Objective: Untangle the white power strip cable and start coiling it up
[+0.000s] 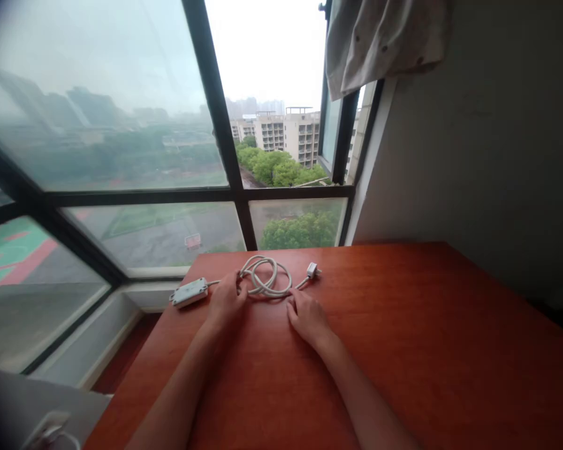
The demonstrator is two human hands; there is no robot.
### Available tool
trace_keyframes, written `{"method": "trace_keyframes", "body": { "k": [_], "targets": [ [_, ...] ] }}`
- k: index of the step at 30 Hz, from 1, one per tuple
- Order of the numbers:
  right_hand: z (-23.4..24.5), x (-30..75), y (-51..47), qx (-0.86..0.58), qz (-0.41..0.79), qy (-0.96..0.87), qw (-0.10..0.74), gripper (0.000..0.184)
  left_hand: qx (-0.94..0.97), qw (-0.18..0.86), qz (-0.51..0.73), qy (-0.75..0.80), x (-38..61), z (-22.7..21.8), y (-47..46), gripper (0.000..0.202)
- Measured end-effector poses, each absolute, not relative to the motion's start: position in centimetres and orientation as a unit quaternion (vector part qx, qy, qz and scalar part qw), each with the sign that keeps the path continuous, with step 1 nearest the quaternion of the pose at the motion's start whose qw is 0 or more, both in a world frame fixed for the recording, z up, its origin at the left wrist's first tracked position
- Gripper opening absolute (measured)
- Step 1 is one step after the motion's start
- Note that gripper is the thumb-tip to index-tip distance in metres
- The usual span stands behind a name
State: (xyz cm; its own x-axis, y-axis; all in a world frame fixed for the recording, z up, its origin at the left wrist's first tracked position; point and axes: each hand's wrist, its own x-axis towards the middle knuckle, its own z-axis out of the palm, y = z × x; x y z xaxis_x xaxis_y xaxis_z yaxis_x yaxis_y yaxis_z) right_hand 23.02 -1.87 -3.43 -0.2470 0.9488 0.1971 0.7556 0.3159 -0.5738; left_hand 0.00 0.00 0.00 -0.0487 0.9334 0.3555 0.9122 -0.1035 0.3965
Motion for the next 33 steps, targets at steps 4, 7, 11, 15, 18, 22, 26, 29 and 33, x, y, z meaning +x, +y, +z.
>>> {"method": "trace_keyframes", "body": {
  "k": [4,7,11,15,18,22,26,29,33],
  "targets": [
    [-3.1,23.6,-1.9,-0.541,0.21,-0.767,0.275,0.044,0.691,0.041,0.287,0.662,1.4,-0.2,-0.3,0.024],
    [-2.6,24.5,-1.7,-0.519,0.204,-0.783,0.275,0.038,0.71,0.067,0.298,0.635,3.0,-0.5,-0.8,0.021],
    [-2.0,26.1,-1.4,-0.535,0.172,-0.783,0.265,0.02,0.743,0.121,0.321,0.574,5.2,-0.9,-1.5,0.025],
    [-1.5,27.5,-0.9,-0.564,0.164,-0.77,0.248,0.012,0.752,0.177,0.345,0.533,6.1,-0.9,-1.7,0.032],
    [-1.1,28.2,-0.7,-0.554,0.181,-0.773,0.25,0.012,0.763,0.168,0.338,0.524,5.7,-0.4,-1.7,0.03],
    [-0.8,28.7,-0.5,-0.536,0.2,-0.778,0.258,0.012,0.796,0.113,0.284,0.523,4.5,0.6,-1.8,0.033],
    [-0.6,29.2,-0.5,-0.52,0.221,-0.783,0.262,0.011,0.802,0.087,0.238,0.541,3.1,1.8,-1.8,0.031],
    [-0.6,29.6,-0.4,-0.509,0.231,-0.786,0.265,0.01,0.803,0.078,0.21,0.552,2.3,2.5,-1.8,0.021],
    [-0.5,29.8,-0.4,-0.504,0.232,-0.794,0.249,0.01,0.821,0.062,0.168,0.543,2.2,2.8,-1.8,0.02]
  ]
}}
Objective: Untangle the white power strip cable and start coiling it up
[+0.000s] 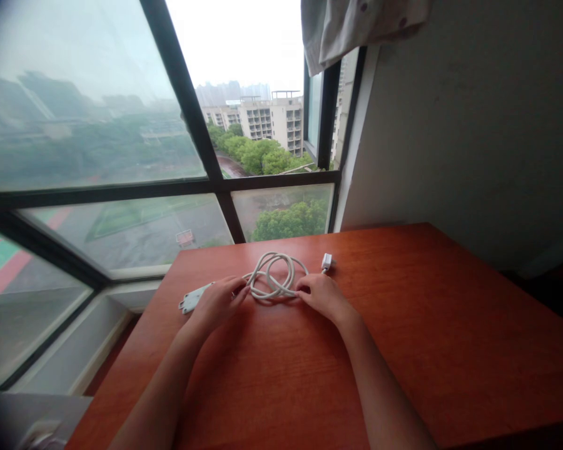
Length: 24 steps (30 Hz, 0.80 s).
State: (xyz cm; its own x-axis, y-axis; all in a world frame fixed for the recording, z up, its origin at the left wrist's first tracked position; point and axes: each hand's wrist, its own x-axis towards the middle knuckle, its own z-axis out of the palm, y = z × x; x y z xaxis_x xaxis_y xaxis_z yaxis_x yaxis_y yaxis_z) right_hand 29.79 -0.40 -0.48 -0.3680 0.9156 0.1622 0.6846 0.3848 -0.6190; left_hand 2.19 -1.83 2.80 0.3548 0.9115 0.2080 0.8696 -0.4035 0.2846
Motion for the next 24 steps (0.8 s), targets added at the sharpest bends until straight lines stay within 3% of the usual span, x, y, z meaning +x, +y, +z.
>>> {"method": "trace_keyframes", "body": {
  "k": [5,10,13,24],
  "targets": [
    [0.0,29.4,-0.8,-0.525,0.194,-0.798,0.224,0.006,0.83,0.048,0.114,0.544,3.5,2.0,-2.2,0.013],
    [0.2,28.8,-1.1,-0.536,0.157,-0.803,0.21,0.006,0.826,0.019,0.108,0.552,5.1,1.1,-2.5,0.034],
    [0.1,28.7,-1.1,-0.538,0.127,-0.808,0.204,0.006,0.817,0.001,0.108,0.567,5.7,0.8,-2.5,0.028],
    [-0.5,29.8,-0.6,-0.539,0.129,-0.782,0.285,0.011,0.826,-0.022,0.124,0.549,5.9,0.3,-2.5,0.018]
  ]
}}
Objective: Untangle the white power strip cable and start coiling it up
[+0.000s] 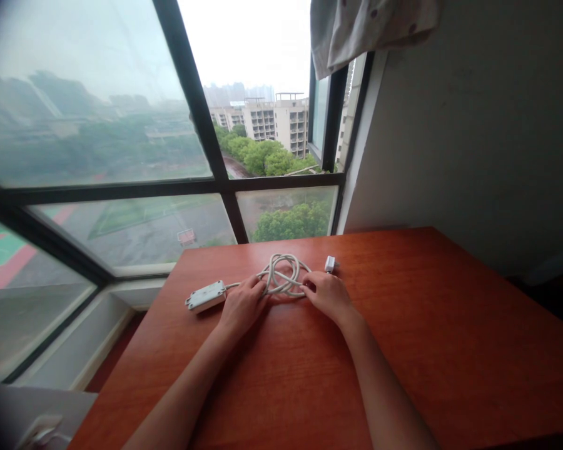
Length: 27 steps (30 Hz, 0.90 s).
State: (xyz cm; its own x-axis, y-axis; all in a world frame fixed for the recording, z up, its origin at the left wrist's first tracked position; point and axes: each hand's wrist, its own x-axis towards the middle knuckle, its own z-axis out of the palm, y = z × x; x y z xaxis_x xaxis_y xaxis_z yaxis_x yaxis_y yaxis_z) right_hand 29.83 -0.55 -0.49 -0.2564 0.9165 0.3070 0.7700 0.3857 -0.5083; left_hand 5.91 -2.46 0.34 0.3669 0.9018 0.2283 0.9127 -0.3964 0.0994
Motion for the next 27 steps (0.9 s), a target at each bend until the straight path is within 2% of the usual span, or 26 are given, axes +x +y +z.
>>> {"method": "trace_keyframes", "body": {
  "k": [6,13,18,23,27],
  "targets": [
    [-0.9,31.5,0.3,-0.551,0.147,-0.763,0.305,0.016,-0.807,0.021,-0.15,-0.571,5.8,0.4,-2.5,0.014],
    [-1.1,34.2,1.0,-0.61,0.107,-0.714,0.327,0.024,-0.774,-0.012,-0.198,-0.602,5.0,0.8,-2.1,0.022],
    [-2.3,35.8,1.7,-0.665,0.103,-0.671,0.31,0.033,-0.773,-0.041,-0.223,-0.592,4.8,0.7,-1.9,0.023],
    [-3.4,35.1,1.8,-0.66,0.139,-0.684,0.28,0.056,-0.757,-0.094,-0.28,-0.583,4.6,0.5,-1.6,0.027],
    [-3.6,33.9,1.7,-0.627,0.147,-0.712,0.28,0.054,-0.756,-0.109,-0.301,-0.571,4.4,0.2,-1.4,0.027]
  ]
}}
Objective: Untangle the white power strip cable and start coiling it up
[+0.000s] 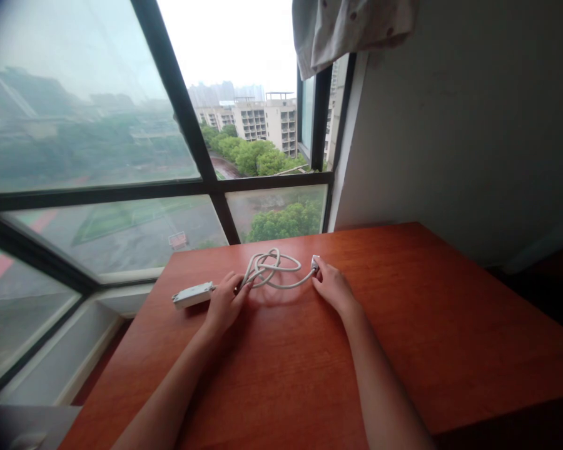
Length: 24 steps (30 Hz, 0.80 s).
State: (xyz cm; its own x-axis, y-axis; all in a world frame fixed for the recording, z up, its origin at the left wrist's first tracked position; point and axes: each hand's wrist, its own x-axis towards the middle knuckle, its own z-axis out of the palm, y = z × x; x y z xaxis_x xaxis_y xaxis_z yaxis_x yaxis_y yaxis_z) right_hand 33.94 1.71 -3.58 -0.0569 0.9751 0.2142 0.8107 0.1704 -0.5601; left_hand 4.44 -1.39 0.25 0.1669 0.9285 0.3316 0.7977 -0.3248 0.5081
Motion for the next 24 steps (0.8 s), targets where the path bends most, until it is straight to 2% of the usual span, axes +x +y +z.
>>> {"method": "trace_keyframes", "body": {
  "k": [4,7,10,19,24],
  "targets": [
    [-3.4,33.6,1.8,-0.618,0.122,-0.715,0.303,0.041,0.755,0.118,0.307,0.567,4.5,0.2,-1.3,0.026],
    [-3.3,33.6,1.8,-0.592,0.123,-0.742,0.291,0.025,0.759,0.119,0.312,0.56,4.5,0.2,-1.3,0.027],
    [-3.2,33.5,1.6,-0.57,0.13,-0.764,0.272,0.018,0.757,0.123,0.324,0.555,4.6,0.3,-1.3,0.028],
    [-1.2,31.6,0.3,-0.589,0.117,-0.777,0.188,0.011,0.731,0.142,0.363,0.56,4.7,0.4,-1.4,0.025],
    [-1.4,31.8,0.3,-0.619,0.08,-0.749,0.222,0.019,0.714,0.192,0.383,0.554,5.0,0.4,-1.3,0.027]
  ]
}}
